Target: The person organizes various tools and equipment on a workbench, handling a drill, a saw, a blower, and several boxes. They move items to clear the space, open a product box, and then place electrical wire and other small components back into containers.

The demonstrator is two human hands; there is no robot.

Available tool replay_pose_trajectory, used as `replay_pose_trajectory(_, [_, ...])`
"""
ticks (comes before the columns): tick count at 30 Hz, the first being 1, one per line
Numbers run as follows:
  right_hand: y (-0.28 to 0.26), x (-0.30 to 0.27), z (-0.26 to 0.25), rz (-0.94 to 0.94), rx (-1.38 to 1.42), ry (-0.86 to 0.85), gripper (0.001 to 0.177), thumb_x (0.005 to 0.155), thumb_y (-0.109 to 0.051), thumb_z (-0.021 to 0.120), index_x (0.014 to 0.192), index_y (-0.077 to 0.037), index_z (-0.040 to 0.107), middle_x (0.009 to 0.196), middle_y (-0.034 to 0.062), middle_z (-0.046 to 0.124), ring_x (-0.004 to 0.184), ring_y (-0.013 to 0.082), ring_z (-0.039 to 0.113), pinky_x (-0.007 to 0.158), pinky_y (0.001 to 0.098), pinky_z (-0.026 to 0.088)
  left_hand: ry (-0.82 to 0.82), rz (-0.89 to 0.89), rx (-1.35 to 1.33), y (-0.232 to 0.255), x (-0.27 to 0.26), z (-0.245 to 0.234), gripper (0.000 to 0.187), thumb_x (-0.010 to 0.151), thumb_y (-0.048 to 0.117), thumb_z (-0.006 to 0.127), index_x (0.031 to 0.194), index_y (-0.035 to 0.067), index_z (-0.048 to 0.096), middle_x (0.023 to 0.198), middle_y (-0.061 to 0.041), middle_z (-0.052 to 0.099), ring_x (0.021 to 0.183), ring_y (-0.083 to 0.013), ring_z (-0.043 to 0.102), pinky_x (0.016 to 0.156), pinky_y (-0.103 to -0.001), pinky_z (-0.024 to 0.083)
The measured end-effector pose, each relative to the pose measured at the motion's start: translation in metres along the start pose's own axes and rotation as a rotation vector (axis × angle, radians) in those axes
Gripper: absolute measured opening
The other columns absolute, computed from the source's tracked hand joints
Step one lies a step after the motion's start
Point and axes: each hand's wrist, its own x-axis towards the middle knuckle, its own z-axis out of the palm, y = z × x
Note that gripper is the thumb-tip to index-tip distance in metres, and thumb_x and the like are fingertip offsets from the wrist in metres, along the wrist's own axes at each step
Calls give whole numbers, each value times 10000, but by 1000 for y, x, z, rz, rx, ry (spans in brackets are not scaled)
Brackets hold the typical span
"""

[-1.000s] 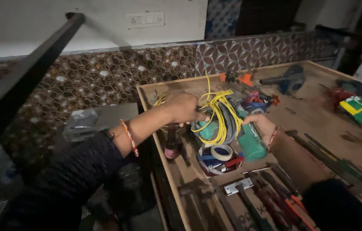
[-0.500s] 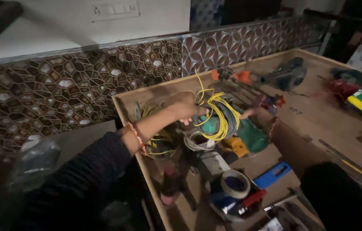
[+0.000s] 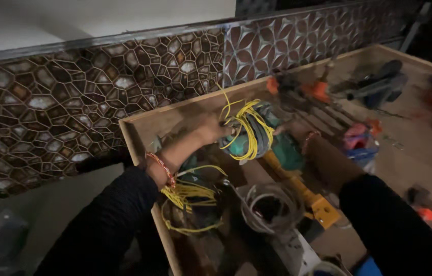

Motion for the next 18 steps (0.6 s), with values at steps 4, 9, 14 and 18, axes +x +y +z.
replay_pose_trajectory(4, [25,78,10,184,13,-3,185,774,-224,758,883,-76,732,785,102,724,637,280,670,624,455,554,53,127,-46,-62,26,22,606,820,542,701,1249,115,699,1032,-181,747,970,-379,710,880,-498,542])
replay_pose_trajectory(9, [54,140,26,6,-67,-181,360,769,-255,818,996,22,783,898,125,762,725,268,680,735,420,546,10,37,75,-107,31,27,673,848,584,722,1258,53,667,1154,-228,695,1068,-398,666,924,-484,517])
replay_pose_trajectory(14, [84,211,37,-15,-385,-24,523,791,-232,831,1183,99,734,1118,159,722,1009,283,629,936,407,461,-48,-23,-48,-137,29,40,705,823,556,715,1341,87,614,1275,-186,675,1163,-344,651,985,-457,501])
replay_pose_trajectory(18, [109,250,28,10,-308,-95,533,790,-164,841,1256,37,681,1293,47,649,1168,209,548,1034,360,363,-205,-45,-223,-142,25,44,743,803,603,718,1370,131,625,1329,-147,678,1248,-324,629,1051,-442,480])
